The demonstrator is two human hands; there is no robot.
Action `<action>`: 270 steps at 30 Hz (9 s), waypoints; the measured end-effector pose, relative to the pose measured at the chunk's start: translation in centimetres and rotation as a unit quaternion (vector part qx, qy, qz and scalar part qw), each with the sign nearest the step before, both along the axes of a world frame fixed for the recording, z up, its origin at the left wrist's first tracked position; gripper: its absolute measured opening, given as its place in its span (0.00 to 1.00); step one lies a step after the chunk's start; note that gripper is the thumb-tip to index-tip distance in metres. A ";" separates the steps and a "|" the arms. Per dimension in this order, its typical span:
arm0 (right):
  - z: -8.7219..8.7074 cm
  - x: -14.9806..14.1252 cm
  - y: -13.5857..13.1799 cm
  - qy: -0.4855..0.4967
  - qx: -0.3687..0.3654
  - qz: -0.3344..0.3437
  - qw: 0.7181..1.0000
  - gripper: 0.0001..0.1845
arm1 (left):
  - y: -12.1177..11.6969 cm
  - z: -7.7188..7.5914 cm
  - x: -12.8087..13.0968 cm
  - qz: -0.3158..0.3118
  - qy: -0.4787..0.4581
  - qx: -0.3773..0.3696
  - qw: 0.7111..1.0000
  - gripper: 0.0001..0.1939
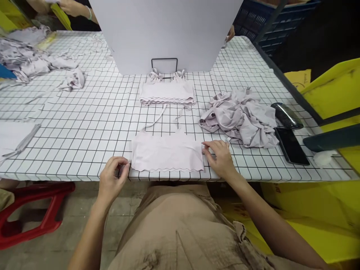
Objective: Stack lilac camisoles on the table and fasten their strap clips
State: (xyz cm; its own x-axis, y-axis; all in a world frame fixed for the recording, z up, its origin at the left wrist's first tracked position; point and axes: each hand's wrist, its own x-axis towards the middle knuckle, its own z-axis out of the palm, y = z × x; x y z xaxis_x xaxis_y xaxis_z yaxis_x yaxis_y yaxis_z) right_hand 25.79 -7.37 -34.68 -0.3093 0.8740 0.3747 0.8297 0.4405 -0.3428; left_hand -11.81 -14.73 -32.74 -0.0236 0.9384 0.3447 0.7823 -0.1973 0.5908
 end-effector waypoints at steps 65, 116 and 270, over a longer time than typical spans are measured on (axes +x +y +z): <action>9.3 -20.7 21.2 -0.163 -0.328 0.373 0.852 0.07 | 7.6 -4.2 4.7 -0.021 0.128 -0.007 0.992 0.27; 5.9 -17.3 12.2 0.426 -0.619 0.154 0.641 0.17 | 8.5 0.9 2.9 -0.057 -0.690 -0.320 0.647 0.18; 2.6 -6.3 10.6 0.263 -0.170 0.071 0.947 0.08 | 20.4 1.9 14.6 -0.084 -0.582 -0.365 0.722 0.19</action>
